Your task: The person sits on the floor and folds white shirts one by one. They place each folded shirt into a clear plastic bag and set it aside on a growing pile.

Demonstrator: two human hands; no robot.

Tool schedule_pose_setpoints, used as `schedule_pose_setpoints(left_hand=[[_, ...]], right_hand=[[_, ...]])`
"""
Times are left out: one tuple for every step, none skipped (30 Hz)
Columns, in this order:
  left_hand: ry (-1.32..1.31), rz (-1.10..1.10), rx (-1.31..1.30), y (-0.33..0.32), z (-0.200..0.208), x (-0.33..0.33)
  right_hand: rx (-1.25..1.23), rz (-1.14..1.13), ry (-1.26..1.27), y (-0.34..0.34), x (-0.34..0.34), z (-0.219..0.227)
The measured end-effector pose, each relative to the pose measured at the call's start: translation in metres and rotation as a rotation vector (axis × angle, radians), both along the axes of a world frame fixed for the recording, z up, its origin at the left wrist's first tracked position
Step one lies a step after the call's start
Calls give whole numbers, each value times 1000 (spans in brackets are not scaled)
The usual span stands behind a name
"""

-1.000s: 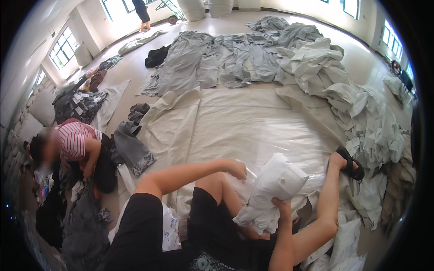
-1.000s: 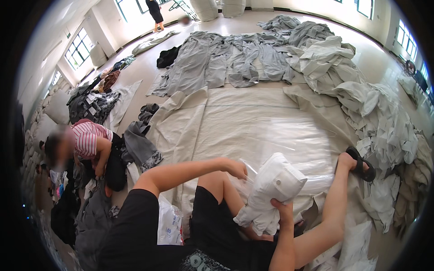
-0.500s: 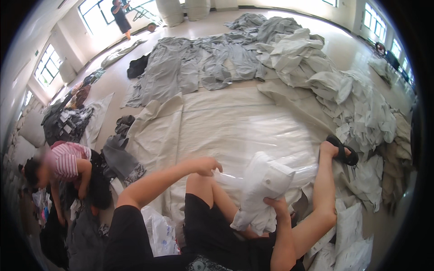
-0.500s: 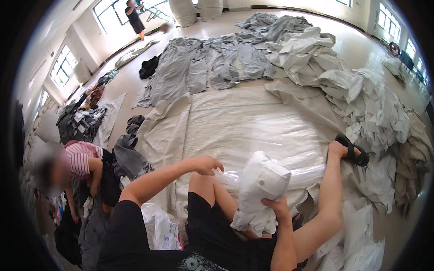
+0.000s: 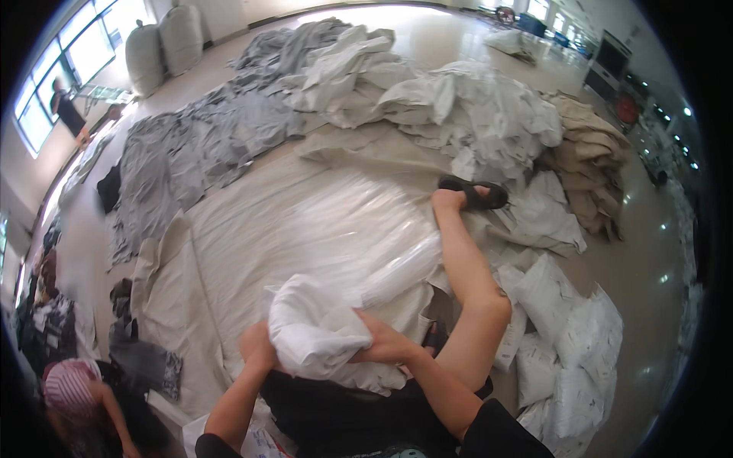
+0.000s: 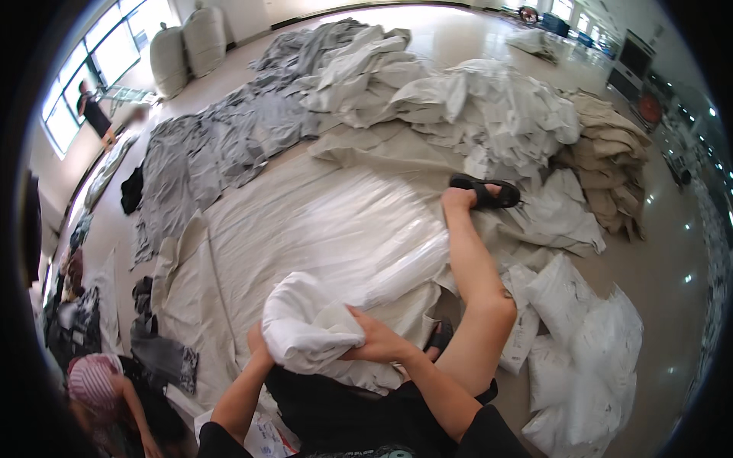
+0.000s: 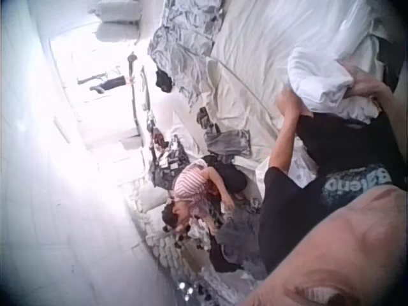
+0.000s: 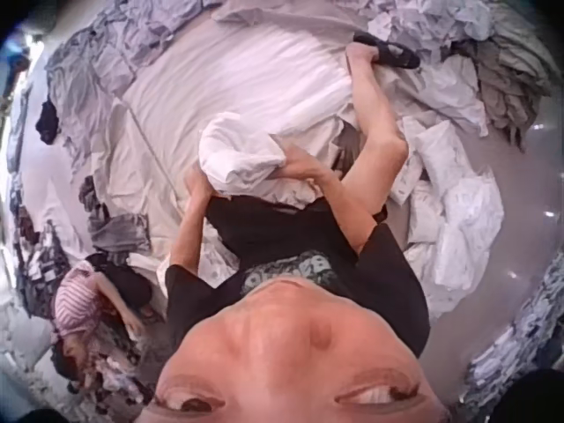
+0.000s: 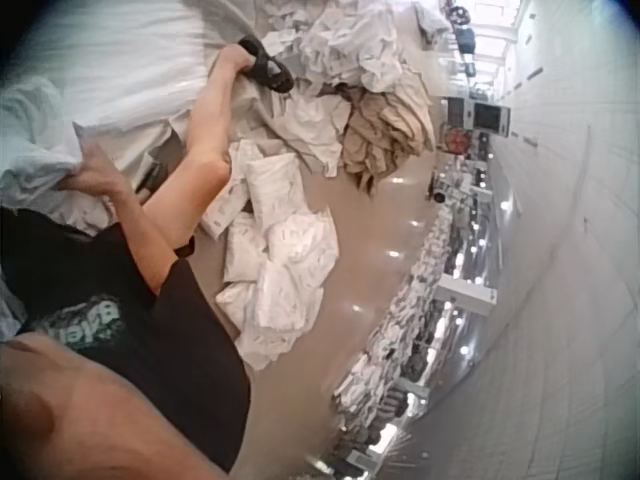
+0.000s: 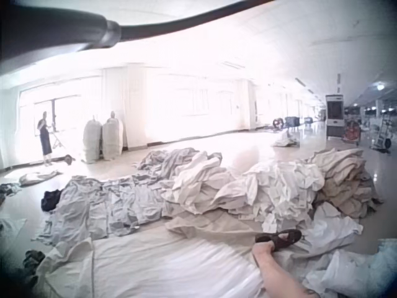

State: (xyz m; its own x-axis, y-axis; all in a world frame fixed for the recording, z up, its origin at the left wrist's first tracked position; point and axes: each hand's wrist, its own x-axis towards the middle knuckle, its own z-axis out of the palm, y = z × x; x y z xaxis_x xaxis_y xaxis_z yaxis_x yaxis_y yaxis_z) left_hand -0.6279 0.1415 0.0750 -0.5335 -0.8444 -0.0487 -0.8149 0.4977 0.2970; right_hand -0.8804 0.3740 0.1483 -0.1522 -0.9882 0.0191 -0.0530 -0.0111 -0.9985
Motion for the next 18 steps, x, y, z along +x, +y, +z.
schedule_pose_setpoints(left_hand=[[89, 28, 95, -3, 0, 9], [239, 49, 141, -8, -4, 3], [386, 81, 186, -9, -3, -3], [531, 113, 233, -9, -2, -10], [606, 110, 267, -10, -1, -14], [687, 104, 305, -10, 0, -21], [693, 60, 325, -12, 2, -21], [699, 18, 345, -13, 0, -22], [889, 15, 450, -13, 0, -23], [930, -10, 485, -14, 1, -24], [972, -32, 520, -17, 4, -22], [1012, -49, 547, -19, 11, -19], [1033, -35, 549, -19, 16, -13], [999, -40, 567, -17, 17, -14], [967, -21, 566, -13, 23, -11], [941, 5, 566, -7, 27, -11], [887, -10, 594, -1, 39, -16], [862, -58, 534, 0, 41, -20]], right_hand=[[-20, 20, -106, -6, 9, 3], [12, 84, -91, -8, 11, 8], [44, 158, -81, -10, 10, 14], [75, 232, -73, -10, 9, 17], [121, 287, -81, -9, 8, 11], [128, 303, -66, -7, 3, 4], [131, 320, -59, -7, 1, -2], [151, 332, -45, -6, -3, -6], [164, 353, -33, -9, -3, -10], [150, 347, -79, -9, -6, -15], [136, 343, -123, -9, -12, -27], [116, 347, -168, -15, -17, -38], [153, 390, -176, -25, -20, -48], [180, 315, -95, -27, -25, -56], [201, 266, -16, -33, -26, -58], [221, 224, 67, -38, -29, -60], [321, 174, 105, -43, -28, -48], [403, 151, 149, -43, -30, -38]])
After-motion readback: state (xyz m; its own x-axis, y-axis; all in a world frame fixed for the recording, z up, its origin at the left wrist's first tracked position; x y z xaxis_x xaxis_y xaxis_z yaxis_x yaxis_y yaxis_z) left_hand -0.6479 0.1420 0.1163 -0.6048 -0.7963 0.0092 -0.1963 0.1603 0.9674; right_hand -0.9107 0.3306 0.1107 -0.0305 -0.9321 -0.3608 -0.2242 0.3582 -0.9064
